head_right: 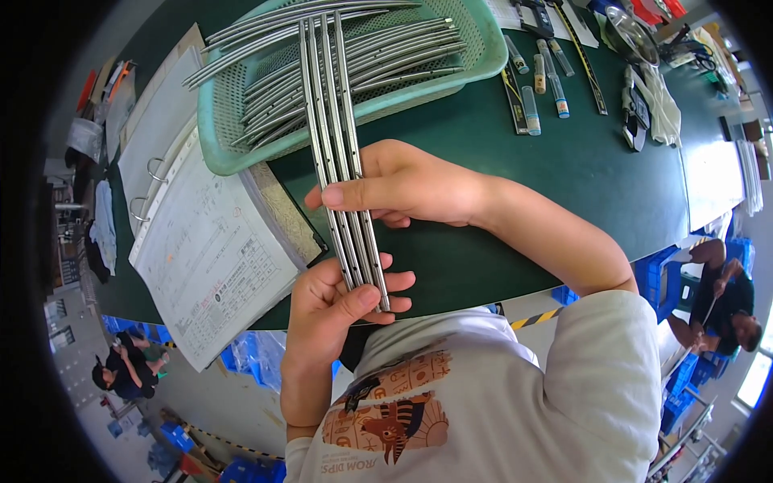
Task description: Inspecting metal rods for defects and checking small holes using a thin probe tool.
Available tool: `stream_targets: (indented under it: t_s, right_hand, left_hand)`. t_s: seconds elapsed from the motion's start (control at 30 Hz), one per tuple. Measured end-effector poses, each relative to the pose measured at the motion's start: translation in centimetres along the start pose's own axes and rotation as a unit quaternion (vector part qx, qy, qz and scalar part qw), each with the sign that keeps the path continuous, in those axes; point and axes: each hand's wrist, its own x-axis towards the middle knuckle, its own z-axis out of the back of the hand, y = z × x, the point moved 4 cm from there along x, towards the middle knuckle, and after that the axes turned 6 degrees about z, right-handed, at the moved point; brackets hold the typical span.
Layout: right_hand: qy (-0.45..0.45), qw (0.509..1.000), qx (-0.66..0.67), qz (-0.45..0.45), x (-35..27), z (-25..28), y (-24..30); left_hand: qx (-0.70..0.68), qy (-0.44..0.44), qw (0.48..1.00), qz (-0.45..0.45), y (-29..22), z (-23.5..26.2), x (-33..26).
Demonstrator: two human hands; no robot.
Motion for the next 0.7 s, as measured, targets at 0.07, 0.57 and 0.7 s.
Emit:
stream_targets:
  t_s: [0.07, 0.57, 0.7]
  right_hand:
    - [-0.005, 1.000, 0.000, 0.007, -0.02, 0.08, 0.02]
    - [0.002, 1.000, -0.010, 0.003, 0.12, 0.14, 0.15]
    - [0.008, 1.000, -0.003, 0.002, 0.24, 0.10, -0.04]
  left_hand:
    - [0.007, -0.004, 1.000, -0.014, 0.04, 0.09, 0.06]
    - [0.003, 0.006, 1.000, -0.024, 0.16, -0.07, 0.27]
    - [0.000, 0.016, 1.000, -0.014, 0.12, -0.13, 0.73]
